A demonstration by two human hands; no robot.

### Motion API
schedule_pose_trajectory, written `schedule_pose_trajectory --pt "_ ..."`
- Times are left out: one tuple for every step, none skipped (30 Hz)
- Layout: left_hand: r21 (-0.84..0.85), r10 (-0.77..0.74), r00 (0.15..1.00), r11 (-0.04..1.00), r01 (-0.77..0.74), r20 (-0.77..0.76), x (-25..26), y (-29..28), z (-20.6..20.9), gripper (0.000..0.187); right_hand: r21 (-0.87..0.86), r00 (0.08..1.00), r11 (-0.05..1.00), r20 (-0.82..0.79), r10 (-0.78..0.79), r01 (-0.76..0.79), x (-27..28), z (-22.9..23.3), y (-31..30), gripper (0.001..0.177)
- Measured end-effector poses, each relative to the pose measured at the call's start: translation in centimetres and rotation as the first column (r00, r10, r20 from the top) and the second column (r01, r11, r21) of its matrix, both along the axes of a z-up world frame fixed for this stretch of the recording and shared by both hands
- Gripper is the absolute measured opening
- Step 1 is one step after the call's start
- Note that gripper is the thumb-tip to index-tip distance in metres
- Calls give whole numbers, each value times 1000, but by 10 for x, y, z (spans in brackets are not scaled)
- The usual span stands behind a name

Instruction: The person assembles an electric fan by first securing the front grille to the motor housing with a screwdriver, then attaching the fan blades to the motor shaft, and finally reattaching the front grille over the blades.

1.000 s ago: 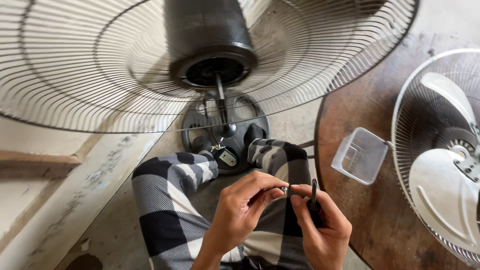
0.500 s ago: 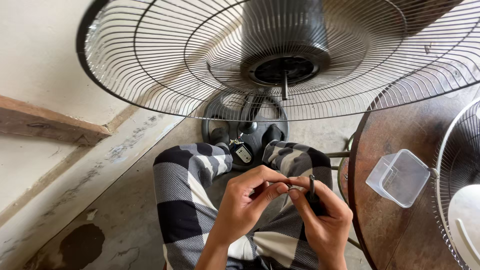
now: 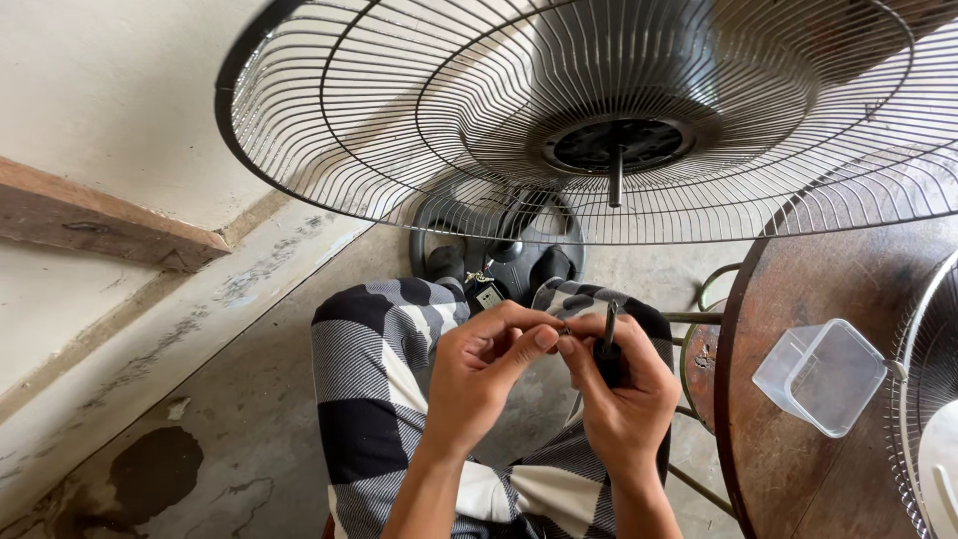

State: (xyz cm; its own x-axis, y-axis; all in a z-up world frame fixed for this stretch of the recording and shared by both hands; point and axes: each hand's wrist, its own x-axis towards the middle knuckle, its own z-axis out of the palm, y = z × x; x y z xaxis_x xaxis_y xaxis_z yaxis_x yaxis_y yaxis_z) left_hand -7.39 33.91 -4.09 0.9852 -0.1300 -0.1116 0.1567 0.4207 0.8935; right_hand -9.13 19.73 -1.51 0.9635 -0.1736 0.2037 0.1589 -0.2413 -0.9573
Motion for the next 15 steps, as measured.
schedule_pose_trajectory --pt "-7 6 1000 1000 -6 12 4 2 1 15 -24 1000 1000 8 -5 5 4 1 3 15" --pt "-13 10 1000 1000 -10 22 8 4 2 15 -46 1000 999 14 -12 13 8 1 5 15" --pt "-19 14 999 1000 -14 33 12 5 2 16 -68 1000 997 21 -18 20 11 2 8 16" --pt "-10 13 999 1000 -13 33 16 7 3 15 -63 1000 998 12 -17 18 15 3 9 15" --pt "-1 13 999 1000 -13 33 20 8 2 15 -58 1000 998 2 -16 16 19 3 11 15" --pt "8 12 999 1000 -12 34 23 9 2 14 -53 1000 998 -8 -14 14 22 3 12 14" --pt "-9 8 1000 1000 -8 23 26 11 1 14 -52 1000 999 -20 -17 15 25 3 13 14" --pt "-26 2 1000 1000 -2 11 28 12 -1 14 -51 999 999 -33 -20 19 28 3 13 14" --pt "-44 -4 1000 999 4 -1 31 13 -3 14 -51 999 998 -47 -24 22 30 2 13 14" --pt "-52 -6 1000 999 6 2 33 13 -6 14 -46 999 999 -46 -16 14 32 0 13 14" --pt "-61 -7 1000 998 8 4 35 14 -8 14 -41 999 999 -46 -8 6 33 -1 13 14" --pt "-70 -9 1000 997 10 7 37 14 -11 14 -37 999 999 -45 0 -2 35 -3 12 15" --pt "-67 -12 1000 998 12 6 39 14 -13 14 -39 999 999 -50 2 -4 36 -5 12 15" --pt "-64 -12 1000 998 13 7 41 14 -15 13 -43 999 999 -51 6 -8 37 -7 12 16" --pt "-62 -13 1000 998 13 9 43 13 -16 13 -46 999 999 -53 9 -12 38 -8 12 17"
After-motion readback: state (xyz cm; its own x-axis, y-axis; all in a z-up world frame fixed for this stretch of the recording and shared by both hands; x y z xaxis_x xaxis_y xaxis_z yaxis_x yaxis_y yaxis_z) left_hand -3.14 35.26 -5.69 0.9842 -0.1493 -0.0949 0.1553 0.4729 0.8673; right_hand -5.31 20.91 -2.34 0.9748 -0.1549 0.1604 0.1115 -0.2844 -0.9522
